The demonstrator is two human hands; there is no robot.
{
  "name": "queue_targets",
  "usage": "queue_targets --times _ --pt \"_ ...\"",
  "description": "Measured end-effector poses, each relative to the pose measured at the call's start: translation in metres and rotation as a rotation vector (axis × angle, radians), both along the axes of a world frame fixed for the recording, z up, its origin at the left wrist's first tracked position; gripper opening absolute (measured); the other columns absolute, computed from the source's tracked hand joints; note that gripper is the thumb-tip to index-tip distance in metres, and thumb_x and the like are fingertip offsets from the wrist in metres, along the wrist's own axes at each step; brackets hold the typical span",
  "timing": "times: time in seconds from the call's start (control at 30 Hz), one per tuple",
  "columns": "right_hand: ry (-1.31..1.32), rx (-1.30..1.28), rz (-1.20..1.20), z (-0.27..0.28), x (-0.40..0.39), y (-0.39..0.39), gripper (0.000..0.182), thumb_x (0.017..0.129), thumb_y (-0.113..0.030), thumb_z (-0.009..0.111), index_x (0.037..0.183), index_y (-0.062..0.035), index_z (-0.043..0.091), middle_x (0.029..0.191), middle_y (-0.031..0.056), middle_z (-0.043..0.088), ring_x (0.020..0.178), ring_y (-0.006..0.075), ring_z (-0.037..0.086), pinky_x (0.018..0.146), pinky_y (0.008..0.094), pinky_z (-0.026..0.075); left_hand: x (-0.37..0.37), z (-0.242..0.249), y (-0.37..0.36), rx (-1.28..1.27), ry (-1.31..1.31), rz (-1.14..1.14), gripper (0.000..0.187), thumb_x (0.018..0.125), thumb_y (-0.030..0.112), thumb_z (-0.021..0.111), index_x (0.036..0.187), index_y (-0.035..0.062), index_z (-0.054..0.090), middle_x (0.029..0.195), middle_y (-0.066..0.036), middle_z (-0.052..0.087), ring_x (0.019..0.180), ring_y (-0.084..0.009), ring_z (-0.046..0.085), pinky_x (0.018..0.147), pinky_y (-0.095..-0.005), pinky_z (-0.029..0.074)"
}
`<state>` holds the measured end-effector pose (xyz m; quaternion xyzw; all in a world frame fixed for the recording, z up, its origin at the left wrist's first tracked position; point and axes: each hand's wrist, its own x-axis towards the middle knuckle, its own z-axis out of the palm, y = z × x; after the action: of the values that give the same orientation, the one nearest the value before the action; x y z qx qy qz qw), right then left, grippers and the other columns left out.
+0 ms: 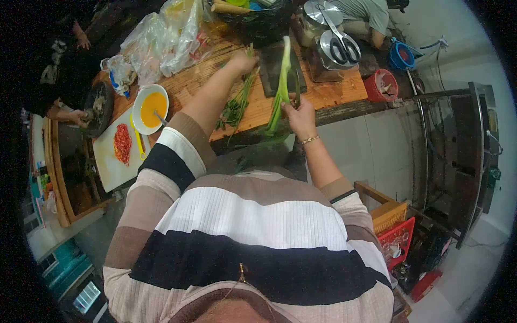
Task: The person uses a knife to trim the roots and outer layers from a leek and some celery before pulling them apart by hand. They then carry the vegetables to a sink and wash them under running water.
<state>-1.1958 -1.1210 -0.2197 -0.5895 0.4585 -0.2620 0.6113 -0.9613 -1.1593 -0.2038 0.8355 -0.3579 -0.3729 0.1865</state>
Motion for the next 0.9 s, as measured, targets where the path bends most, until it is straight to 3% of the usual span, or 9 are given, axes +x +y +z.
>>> queue_targets --times 0.17,0.27,0.37,0.47,0.57,0.67,0.77,0.9 --pt "-0.078 0.078 0.045 0.015 -0.003 0.0 0.02 0.08 -0.002 0.062 0.1 0.0009 0.059 0.078 -0.0009 0.056 0.069 0.0069 0.053 0.063 0.0219 0.045 -0.004 0.03 0.009 0.143 -0.222 -0.205 0.04 0.076 0.024 0.058 0.105 -0.002 0.06 0.104 -0.019 0.062 0.099 -0.0299 0.06 0.082 -0.0369 0.048" --pt "-0.135 0.102 0.094 0.023 -0.007 0.002 0.024 0.08 -0.001 0.062 0.104 0.0011 0.058 0.082 -0.0002 0.059 0.072 0.007 0.055 0.066 0.0214 0.046 -0.02 0.062 0.038 -0.051 -0.327 -0.092 0.043 0.072 0.021 0.063 0.109 -0.0013 0.059 0.114 -0.021 0.057 0.103 -0.0338 0.057 0.084 -0.0374 0.047" --pt "-0.204 0.169 0.123 0.035 -0.012 0.006 0.028 0.08 -0.001 0.063 0.108 0.0013 0.058 0.087 0.0009 0.061 0.076 0.007 0.056 0.069 0.0212 0.046 -0.031 0.089 0.068 -0.263 -0.083 -0.257 0.054 0.07 0.012 0.067 0.12 -0.0009 0.051 0.117 -0.02 0.055 0.101 -0.0294 0.057 0.083 -0.0391 0.046" --pt "-0.208 0.207 0.147 0.05 -0.013 0.011 0.029 0.08 -0.002 0.064 0.109 0.001 0.058 0.088 0.0012 0.062 0.078 0.007 0.057 0.069 0.021 0.046 -0.036 0.055 0.069 -0.318 0.618 -0.11 0.061 0.07 0.003 0.064 0.127 0.0005 0.043 0.12 -0.018 0.052 0.104 -0.026 0.055 0.087 -0.0366 0.045" --pt "-0.176 0.243 0.186 0.07 -0.008 0.013 0.029 0.08 -0.003 0.064 0.109 0.0007 0.058 0.088 0.0008 0.062 0.077 0.007 0.057 0.069 0.0208 0.046 -0.041 0.042 0.068 -0.493 0.967 -0.177 0.058 0.071 -0.005 0.058 0.127 0.0005 0.041 0.116 -0.014 0.052 0.104 -0.023 0.054 0.088 -0.0344 0.045" --pt "-0.182 0.262 0.219 0.085 -0.007 0.013 0.03 0.08 -0.004 0.065 0.108 0.0007 0.059 0.088 0.0004 0.063 0.076 0.0069 0.058 0.068 0.0209 0.046 -0.043 0.036 0.069 -0.536 1.247 -0.066 0.055 0.073 -0.007 0.055 0.125 0.0021 0.042 0.108 -0.011 0.055 0.101 -0.0221 0.056 0.087 -0.033 0.046" --pt "-0.173 0.254 0.258 0.099 -0.009 0.013 0.03 0.08 -0.005 0.066 0.108 0.0005 0.059 0.088 0.0001 0.063 0.076 0.0066 0.057 0.068 0.0209 0.046 -0.036 0.034 0.07 -0.52 1.288 -0.084 0.047 0.076 -0.006 0.054 0.122 0.0045 0.046 0.108 -0.01 0.057 0.101 -0.0203 0.056 0.087 -0.0327 0.046" --pt "-0.178 0.17 0.229 0.103 -0.018 0.011 0.028 0.08 -0.006 0.066 0.107 -0.0001 0.06 0.088 -0.0006 0.063 0.076 0.0059 0.056 0.067 0.0203 0.045 -0.038 0.039 0.073 -0.504 1.081 -0.012 0.035 0.079 0.002 0.06 0.113 0.005 0.053 0.103 -0.008 0.06 0.092 -0.0175 0.059 0.078 -0.0305 0.049"
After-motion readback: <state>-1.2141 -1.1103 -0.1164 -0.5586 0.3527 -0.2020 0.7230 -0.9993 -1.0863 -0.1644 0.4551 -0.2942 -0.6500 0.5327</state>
